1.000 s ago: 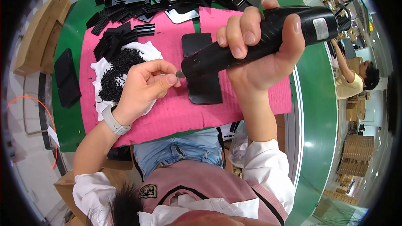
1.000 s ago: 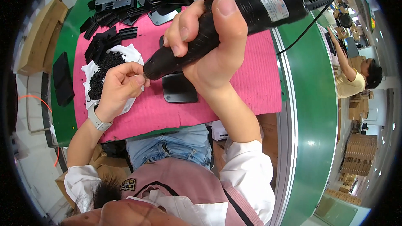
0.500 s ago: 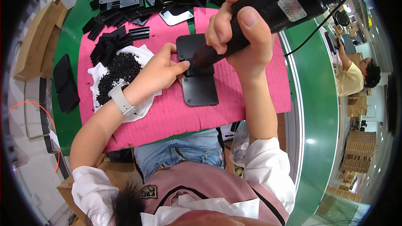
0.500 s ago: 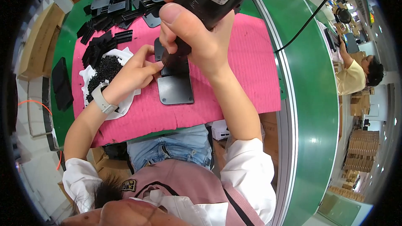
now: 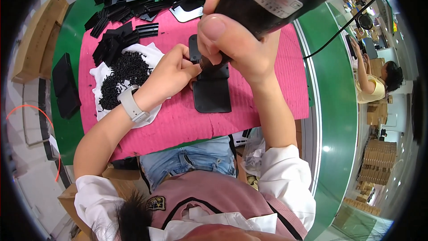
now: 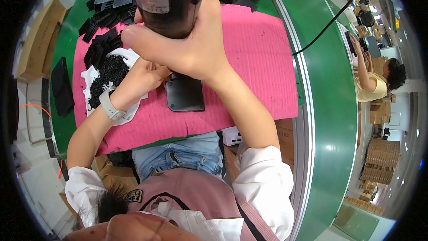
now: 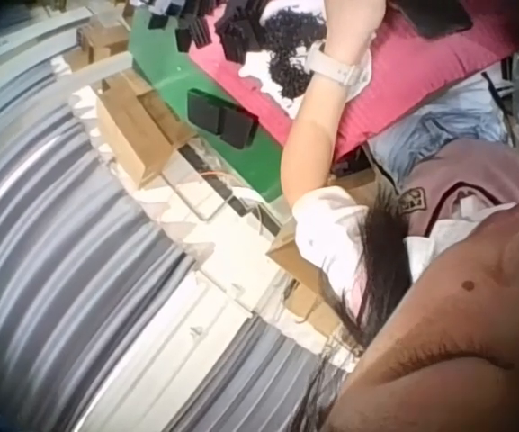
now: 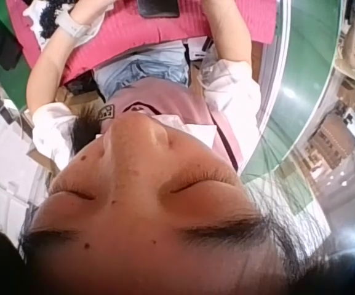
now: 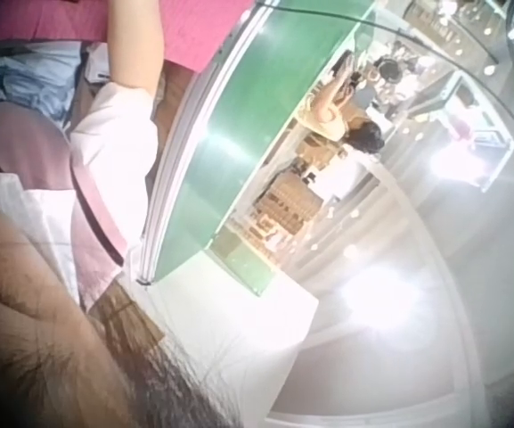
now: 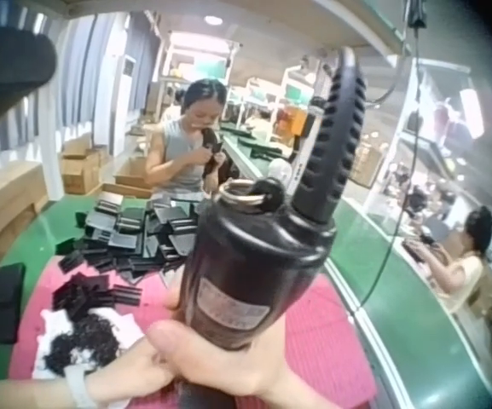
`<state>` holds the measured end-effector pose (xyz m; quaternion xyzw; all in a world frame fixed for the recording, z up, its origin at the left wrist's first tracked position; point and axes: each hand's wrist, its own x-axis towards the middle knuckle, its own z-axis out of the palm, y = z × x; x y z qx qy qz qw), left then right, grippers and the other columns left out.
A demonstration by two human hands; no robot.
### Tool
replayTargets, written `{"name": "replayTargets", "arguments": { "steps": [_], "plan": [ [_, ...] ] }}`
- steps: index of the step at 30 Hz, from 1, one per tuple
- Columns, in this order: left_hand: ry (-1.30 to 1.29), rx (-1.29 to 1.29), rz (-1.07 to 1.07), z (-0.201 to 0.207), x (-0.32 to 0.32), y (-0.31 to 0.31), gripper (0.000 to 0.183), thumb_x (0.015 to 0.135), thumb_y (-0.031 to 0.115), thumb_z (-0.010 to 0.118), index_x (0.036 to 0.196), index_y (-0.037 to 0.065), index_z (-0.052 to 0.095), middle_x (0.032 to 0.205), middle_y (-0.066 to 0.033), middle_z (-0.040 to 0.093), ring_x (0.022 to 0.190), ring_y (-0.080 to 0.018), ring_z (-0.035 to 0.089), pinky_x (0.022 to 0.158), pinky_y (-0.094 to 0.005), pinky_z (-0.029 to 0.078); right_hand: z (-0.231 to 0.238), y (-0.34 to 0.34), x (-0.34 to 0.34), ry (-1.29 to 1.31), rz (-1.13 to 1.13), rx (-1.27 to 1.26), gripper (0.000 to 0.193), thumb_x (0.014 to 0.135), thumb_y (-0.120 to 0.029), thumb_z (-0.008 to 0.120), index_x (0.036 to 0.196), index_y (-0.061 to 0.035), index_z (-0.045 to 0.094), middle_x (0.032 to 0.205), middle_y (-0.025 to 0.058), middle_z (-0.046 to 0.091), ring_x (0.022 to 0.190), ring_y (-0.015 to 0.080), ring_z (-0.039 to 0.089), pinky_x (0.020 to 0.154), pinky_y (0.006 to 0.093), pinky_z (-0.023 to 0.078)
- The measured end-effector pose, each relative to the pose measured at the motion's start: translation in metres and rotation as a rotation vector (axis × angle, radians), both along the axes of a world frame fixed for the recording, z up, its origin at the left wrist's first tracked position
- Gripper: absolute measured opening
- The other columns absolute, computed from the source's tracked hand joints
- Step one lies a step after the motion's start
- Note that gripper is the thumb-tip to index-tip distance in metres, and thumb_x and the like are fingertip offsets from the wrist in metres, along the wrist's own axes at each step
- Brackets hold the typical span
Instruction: Assembling small black plastic components by aligning them and using an electric screwdriver to fasten them with small screws.
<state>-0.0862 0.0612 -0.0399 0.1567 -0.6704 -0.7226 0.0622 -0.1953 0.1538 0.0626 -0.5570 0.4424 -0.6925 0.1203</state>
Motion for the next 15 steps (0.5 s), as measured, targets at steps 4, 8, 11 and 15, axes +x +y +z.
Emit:
{"name": "replayTargets", "arguments": {
  "steps": [4, 8, 11, 15],
  "plan": [
    [0.001, 0.048, 0.012, 0.004, 0.001, 0.001, 0.016, 0.086, 0.002, 0.057, 0.092, -0.001, 0.043, 0.070, -0.0071, 0.059, 0.060, -0.0126, 0.057, 0.054, -0.0266, 0.046, 0.001, -0.002, 0.003, -0.049, 0.030, -0.041, 0.027, 0.066, -0.008, 0.078, 0.086, 0.0016, 0.062, 0.073, 0.0048, 0.062, 0.064, 0.0107, 0.060, 0.059, 0.0248, 0.050],
    [-0.007, 0.034, 0.020, 0.002, 0.001, 0.001, 0.016, 0.086, 0.003, 0.058, 0.090, -0.001, 0.043, 0.069, -0.0069, 0.058, 0.061, -0.0126, 0.057, 0.055, -0.0266, 0.046, -0.001, -0.002, 0.000, -0.003, 0.033, -0.049, 0.029, 0.065, -0.009, 0.078, 0.087, 0.0015, 0.062, 0.075, 0.0050, 0.063, 0.065, 0.0106, 0.060, 0.060, 0.0252, 0.051],
    [0.012, -0.012, 0.014, -0.006, -0.001, -0.001, 0.015, 0.085, 0.003, 0.058, 0.089, 0.000, 0.043, 0.069, -0.0069, 0.058, 0.061, -0.0125, 0.057, 0.055, -0.0269, 0.046, -0.004, 0.000, -0.002, 0.109, 0.019, -0.046, 0.030, 0.064, -0.010, 0.079, 0.087, 0.0008, 0.062, 0.075, 0.0046, 0.064, 0.065, 0.0105, 0.060, 0.060, 0.0252, 0.051],
    [0.025, 0.049, 0.024, -0.007, -0.002, 0.000, 0.015, 0.085, 0.001, 0.057, 0.089, 0.000, 0.043, 0.068, -0.0061, 0.058, 0.061, -0.0122, 0.056, 0.055, -0.0269, 0.046, -0.005, -0.004, -0.001, 0.039, 0.051, -0.037, 0.030, 0.063, -0.010, 0.079, 0.086, -0.0001, 0.063, 0.073, 0.0037, 0.064, 0.064, 0.0101, 0.060, 0.060, 0.0248, 0.050]
  ]
}}
